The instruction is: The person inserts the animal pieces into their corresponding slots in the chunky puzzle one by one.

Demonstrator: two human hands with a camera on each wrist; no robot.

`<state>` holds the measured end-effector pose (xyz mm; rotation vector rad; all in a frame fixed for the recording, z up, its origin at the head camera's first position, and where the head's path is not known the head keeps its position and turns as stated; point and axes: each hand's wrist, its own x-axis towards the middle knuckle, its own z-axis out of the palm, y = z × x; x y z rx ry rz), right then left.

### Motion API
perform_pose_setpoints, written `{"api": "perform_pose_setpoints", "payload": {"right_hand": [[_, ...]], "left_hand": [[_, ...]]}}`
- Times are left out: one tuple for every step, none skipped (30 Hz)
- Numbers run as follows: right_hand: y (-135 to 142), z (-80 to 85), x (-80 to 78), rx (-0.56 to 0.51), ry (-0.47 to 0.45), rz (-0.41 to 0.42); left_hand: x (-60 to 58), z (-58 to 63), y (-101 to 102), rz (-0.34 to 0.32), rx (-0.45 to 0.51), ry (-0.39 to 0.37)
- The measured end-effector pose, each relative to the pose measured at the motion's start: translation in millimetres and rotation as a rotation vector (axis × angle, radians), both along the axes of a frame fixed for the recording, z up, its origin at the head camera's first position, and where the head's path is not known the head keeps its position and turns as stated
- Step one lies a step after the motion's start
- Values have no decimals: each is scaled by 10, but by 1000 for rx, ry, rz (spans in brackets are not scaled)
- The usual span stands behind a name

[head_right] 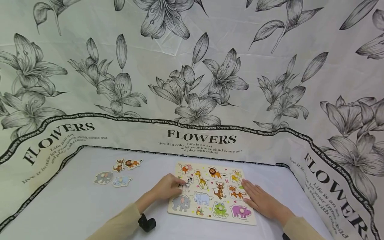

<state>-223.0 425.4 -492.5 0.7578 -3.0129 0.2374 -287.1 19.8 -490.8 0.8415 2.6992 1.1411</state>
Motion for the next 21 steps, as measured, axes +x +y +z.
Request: {"api": "perform_pose_setpoints", "payload": {"right_hand": [[0, 1, 3, 0, 2, 2], [-1, 1, 5, 0, 5, 4], [-1, 0, 6, 3, 13, 9], [0, 0, 6, 2, 19, 14], [1, -1, 6, 6, 27, 19], [2, 0, 6, 10, 36, 24], [1, -1, 5, 13, 43, 24], [1, -5, 2, 17, 49, 24], [1, -7, 0, 20, 51, 26], [1, -7, 0, 20, 50, 25], [2, -10, -2, 17, 48, 23], [3, -11, -4, 11, 44, 22], [4, -13, -6, 5, 37, 20], [6, -15, -7, 0, 34, 22], [8, -17, -7, -5, 31, 25], [12, -24, -11, -5, 31, 24], [15, -29, -13, -4, 33, 24], [18, -32, -14, 4, 39, 29], [22, -38, -16, 8, 43, 29], [25, -41, -17, 10, 52, 33], [27, -44, -17, 12, 57, 34]], "left_hand": [[13, 5, -15, -1, 5, 5], [21, 5, -31, 0, 8, 14], [29, 6, -50, 5, 14, 23], [34, 4, -70, 12, 19, 34], [36, -1, -91, 23, 17, 48], [38, -6, -113, 36, 17, 59], [41, -12, -139, 49, 25, 65], [46, -14, -166, 63, 31, 67], [52, -14, -194, 74, 39, 65], [57, -16, -223, 81, 43, 68], [62, -14, -254, 90, 50, 63], [69, -8, -284, 97, 59, 55], [75, -1, -316, 105, 67, 47], [81, 7, -347, 112, 72, 36], [84, 12, -378, 120, 75, 29], [87, 20, -408, 126, 81, 23], [89, 26, -437, 136, 85, 10], [91, 30, -465, 144, 89, 5], [90, 32, -492, 154, 92, 1], [88, 31, -518, 162, 94, 2], [86, 29, -543, 170, 96, 4]]}}
